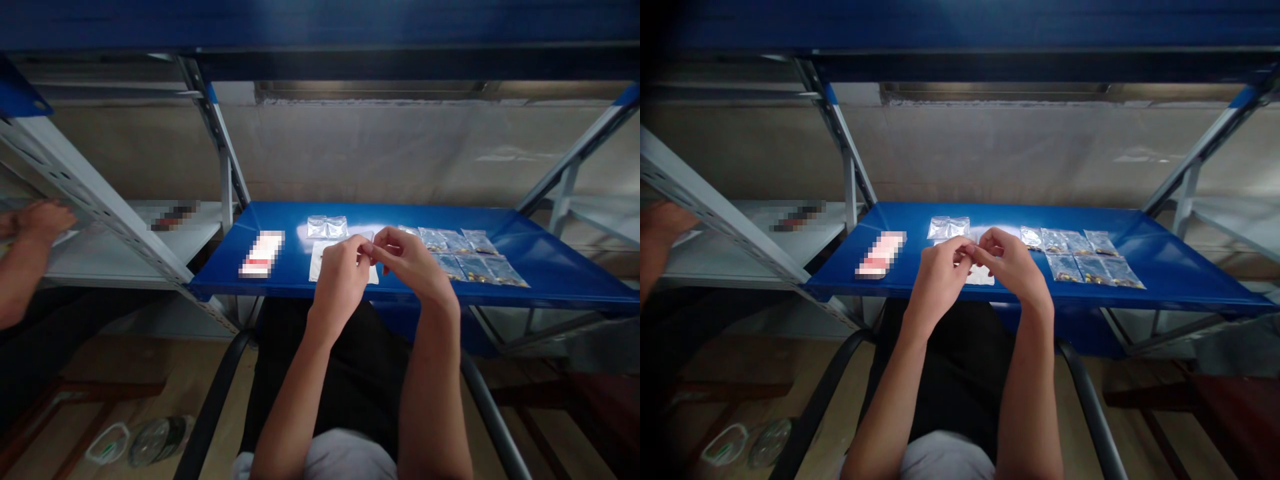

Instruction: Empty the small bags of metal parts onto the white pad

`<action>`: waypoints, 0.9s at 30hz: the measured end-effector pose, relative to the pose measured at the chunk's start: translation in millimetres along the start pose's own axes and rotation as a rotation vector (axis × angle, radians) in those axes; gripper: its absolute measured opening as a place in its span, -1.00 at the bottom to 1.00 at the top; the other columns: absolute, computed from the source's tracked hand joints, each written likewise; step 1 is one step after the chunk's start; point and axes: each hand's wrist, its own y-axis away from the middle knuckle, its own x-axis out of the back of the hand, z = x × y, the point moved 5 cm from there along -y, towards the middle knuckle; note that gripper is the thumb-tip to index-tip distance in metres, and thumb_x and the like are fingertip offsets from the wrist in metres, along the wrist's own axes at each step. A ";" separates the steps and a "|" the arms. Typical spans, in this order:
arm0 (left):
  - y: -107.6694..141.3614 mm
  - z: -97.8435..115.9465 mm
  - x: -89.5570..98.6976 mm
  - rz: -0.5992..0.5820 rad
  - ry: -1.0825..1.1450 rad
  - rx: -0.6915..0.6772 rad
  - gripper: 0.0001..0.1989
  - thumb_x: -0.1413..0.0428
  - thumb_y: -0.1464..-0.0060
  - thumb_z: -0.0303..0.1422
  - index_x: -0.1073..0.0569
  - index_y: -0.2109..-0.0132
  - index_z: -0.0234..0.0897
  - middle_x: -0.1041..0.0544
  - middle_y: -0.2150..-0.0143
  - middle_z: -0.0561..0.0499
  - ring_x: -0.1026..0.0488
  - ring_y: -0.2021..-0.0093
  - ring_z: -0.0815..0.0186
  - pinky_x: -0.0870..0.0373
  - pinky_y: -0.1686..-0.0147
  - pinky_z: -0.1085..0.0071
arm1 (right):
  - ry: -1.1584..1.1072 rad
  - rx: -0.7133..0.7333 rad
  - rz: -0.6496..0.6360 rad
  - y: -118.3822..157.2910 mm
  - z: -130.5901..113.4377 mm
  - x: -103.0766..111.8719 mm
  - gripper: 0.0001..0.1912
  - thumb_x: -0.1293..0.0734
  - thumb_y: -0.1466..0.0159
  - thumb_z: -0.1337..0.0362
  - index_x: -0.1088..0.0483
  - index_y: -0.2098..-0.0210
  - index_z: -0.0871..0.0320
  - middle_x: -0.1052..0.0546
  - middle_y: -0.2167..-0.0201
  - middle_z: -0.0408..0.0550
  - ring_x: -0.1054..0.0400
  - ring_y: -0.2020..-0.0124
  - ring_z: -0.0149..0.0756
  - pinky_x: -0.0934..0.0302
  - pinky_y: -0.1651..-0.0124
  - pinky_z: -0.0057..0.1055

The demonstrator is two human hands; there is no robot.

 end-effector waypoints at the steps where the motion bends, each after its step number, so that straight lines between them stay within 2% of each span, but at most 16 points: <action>1: 1.1 -1.3 4.3 0.002 -0.004 0.002 -0.82 -0.07 -0.32 -0.52 -0.56 0.19 -0.28 -0.66 0.31 -0.05 -0.62 0.30 0.27 -0.46 0.33 0.46 | -0.003 0.002 -0.013 -1.5 -0.4 -4.4 -0.59 -0.46 -0.28 -0.09 -0.35 0.36 0.11 -0.50 0.46 -0.11 -0.42 0.45 -0.35 -0.28 0.49 -0.44; 8: 1.4 -25.9 15.3 -0.041 -0.067 0.046 -0.79 -0.02 -0.35 -0.52 -0.53 0.20 -0.30 -0.66 0.27 -0.09 -0.63 0.29 0.28 -0.46 0.37 0.48 | 0.109 -0.023 -0.085 -12.9 6.6 -32.1 -0.68 -0.38 -0.33 0.02 -0.39 0.36 0.13 -0.58 0.44 -0.04 -0.53 0.40 -0.25 -0.31 0.46 -0.42; 12: -1.1 -34.9 19.0 -0.060 -0.132 0.056 -0.81 -0.04 -0.34 -0.52 -0.53 0.22 -0.29 -0.65 0.29 -0.09 -0.61 0.30 0.27 -0.43 0.34 0.44 | 0.202 0.022 -0.068 -17.3 6.7 -38.4 -0.74 -0.33 -0.35 0.11 -0.38 0.39 0.12 -0.56 0.48 -0.06 -0.52 0.44 -0.25 -0.28 0.44 -0.41; 16: -3.5 -43.4 23.0 -0.065 -0.164 0.071 -0.89 -0.17 -0.30 -0.41 -0.53 0.25 -0.28 -0.65 0.27 -0.09 -0.60 0.27 0.24 -0.42 0.28 0.39 | 0.226 0.035 -0.078 -19.0 9.7 -37.4 -0.87 -0.30 -0.30 0.26 -0.40 0.38 0.13 -0.55 0.50 -0.09 -0.53 0.44 -0.27 -0.28 0.41 -0.42; 19: -5.6 -52.0 24.3 -0.105 -0.082 0.097 -0.89 -0.24 -0.25 -0.36 -0.53 0.27 -0.27 -0.66 0.26 -0.06 -0.58 0.24 0.24 -0.42 0.25 0.39 | 0.199 0.018 -0.100 -18.7 12.9 -34.6 -0.90 -0.29 -0.26 0.29 -0.43 0.35 0.14 -0.56 0.49 -0.09 -0.52 0.44 -0.27 -0.29 0.43 -0.43; 23: -7.0 -59.2 21.8 -0.210 0.075 0.099 -0.85 -0.15 -0.31 -0.32 -0.55 0.22 -0.27 -0.66 0.23 -0.05 -0.58 0.24 0.28 -0.44 0.23 0.41 | 0.139 0.023 -0.118 -17.2 13.4 -33.6 -0.90 -0.29 -0.26 0.26 -0.41 0.33 0.14 -0.56 0.47 -0.08 -0.53 0.41 -0.27 -0.31 0.43 -0.44; 27: -7.3 -59.7 21.2 -0.221 0.110 0.055 -0.86 -0.13 -0.31 -0.36 -0.53 0.23 -0.27 -0.64 0.30 -0.01 -0.56 0.28 0.31 -0.44 0.23 0.41 | 0.125 0.029 -0.123 -16.6 12.9 -35.7 -0.89 -0.27 -0.28 0.26 -0.39 0.34 0.13 -0.55 0.46 -0.10 -0.52 0.41 -0.28 -0.31 0.42 -0.44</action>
